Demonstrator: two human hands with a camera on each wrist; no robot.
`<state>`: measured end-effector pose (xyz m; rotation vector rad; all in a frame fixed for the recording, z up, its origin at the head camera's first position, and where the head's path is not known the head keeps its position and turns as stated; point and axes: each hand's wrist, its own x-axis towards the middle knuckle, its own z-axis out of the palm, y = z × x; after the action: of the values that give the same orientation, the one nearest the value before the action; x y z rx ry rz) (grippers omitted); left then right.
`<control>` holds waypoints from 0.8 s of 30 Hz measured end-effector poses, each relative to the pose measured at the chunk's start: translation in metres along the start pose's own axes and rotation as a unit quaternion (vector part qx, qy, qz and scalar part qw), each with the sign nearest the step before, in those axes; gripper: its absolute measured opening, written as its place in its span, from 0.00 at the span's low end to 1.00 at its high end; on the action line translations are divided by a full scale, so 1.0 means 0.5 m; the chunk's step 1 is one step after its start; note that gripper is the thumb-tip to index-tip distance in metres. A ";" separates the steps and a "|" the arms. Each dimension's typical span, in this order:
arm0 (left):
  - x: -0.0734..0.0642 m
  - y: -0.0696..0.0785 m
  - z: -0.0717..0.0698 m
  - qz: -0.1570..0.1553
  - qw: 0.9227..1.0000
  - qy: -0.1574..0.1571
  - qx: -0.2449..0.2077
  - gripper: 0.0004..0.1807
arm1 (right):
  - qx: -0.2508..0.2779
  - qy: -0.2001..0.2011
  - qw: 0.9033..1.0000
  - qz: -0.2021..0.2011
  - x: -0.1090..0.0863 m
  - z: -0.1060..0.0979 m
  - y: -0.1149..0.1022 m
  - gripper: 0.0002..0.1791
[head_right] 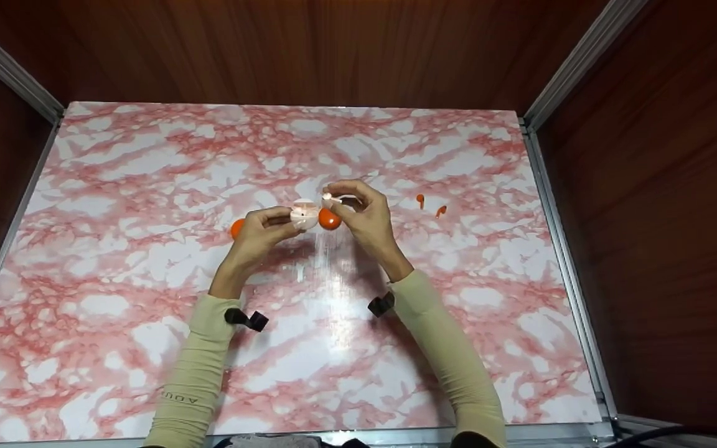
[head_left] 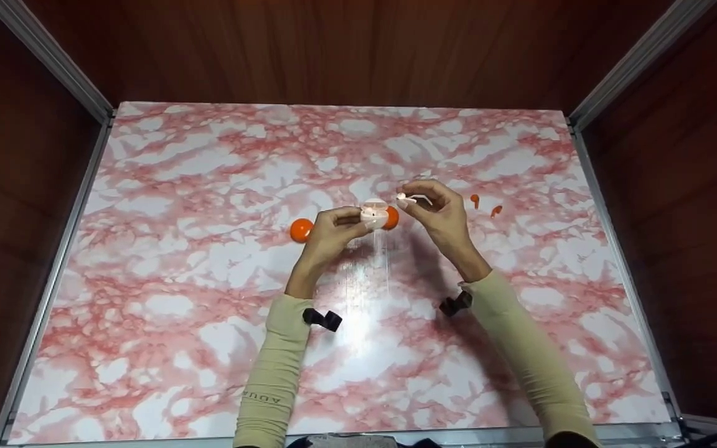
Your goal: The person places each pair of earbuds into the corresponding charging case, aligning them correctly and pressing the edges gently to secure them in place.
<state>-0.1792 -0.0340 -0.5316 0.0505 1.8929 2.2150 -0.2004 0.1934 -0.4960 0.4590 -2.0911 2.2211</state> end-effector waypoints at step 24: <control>0.001 -0.001 0.007 0.003 1.000 -0.006 -0.004 0.20 | 0.020 0.002 0.999 0.036 0.002 -0.005 0.002 0.20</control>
<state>-0.1790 -0.0304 -0.5314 0.0681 1.8801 2.2206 -0.2022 0.1955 -0.4969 0.3875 -2.0985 2.3048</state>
